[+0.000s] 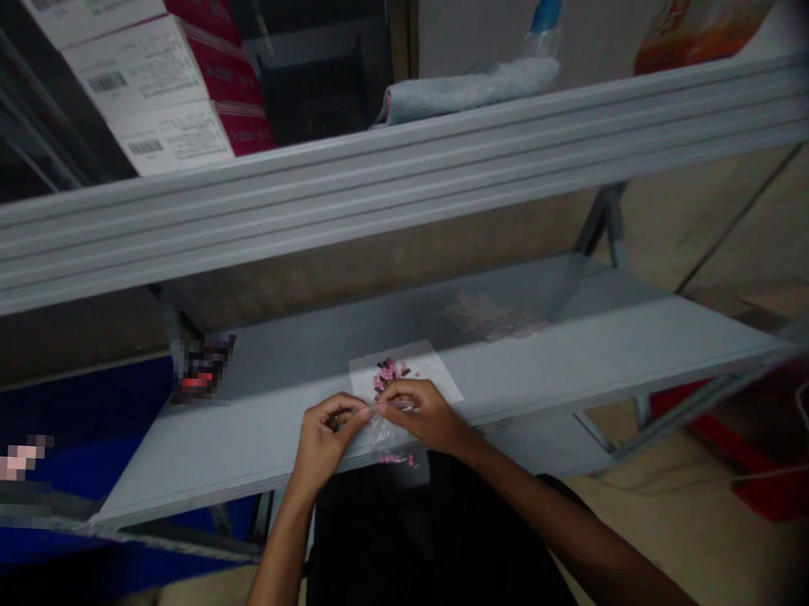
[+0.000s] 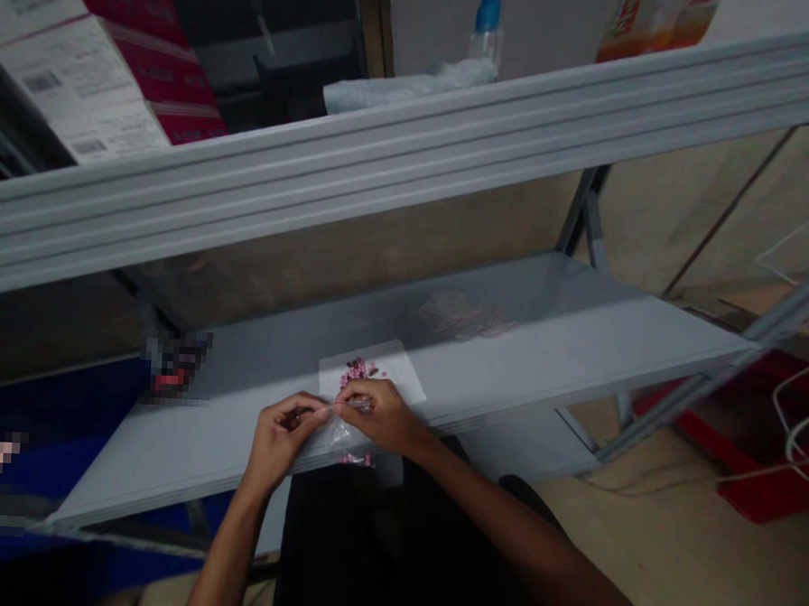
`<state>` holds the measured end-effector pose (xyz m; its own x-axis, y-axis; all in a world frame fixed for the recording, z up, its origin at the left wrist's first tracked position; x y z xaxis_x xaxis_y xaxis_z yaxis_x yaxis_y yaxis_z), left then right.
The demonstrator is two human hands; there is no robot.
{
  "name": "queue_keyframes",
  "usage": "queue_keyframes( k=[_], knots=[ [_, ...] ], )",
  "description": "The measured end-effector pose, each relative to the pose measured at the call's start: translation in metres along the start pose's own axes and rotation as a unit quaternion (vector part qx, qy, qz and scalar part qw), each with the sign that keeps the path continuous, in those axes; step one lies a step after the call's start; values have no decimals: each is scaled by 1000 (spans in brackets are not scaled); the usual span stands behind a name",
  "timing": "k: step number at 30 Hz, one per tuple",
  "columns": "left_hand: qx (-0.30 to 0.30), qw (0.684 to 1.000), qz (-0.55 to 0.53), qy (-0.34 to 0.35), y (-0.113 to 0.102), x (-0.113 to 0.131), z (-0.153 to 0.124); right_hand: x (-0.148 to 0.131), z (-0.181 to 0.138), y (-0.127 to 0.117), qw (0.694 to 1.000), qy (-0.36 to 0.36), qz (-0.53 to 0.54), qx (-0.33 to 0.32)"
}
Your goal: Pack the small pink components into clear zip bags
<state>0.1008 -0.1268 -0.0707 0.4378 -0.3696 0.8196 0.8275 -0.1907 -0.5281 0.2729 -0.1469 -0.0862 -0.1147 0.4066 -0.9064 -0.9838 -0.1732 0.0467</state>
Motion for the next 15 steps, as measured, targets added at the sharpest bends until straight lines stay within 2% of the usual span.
queue_keyframes(
  k=[8,12,15],
  knots=[
    [-8,1000,-6,3,-2,7,-1,-5,-2,3,1000,-3,-2,-13],
    [-24,1000,-2,-5,2,2,0,-7,-4,5,999,-19,-32,-29],
    [-14,1000,-3,-12,4,-2,1,-8,-5,6,998,-34,-46,-29]
  ],
)
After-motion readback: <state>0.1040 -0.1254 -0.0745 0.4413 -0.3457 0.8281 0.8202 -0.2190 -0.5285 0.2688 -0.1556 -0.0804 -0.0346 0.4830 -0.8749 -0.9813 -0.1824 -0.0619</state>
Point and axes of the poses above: each hand's wrist, its own z-axis towards the middle knuckle, its own y-axis out of the palm, x = y × z, the point moved 4 cm from there along z, towards the middle knuckle, and after that the axes turned 15 degrees about z, right-handed, at the moved point
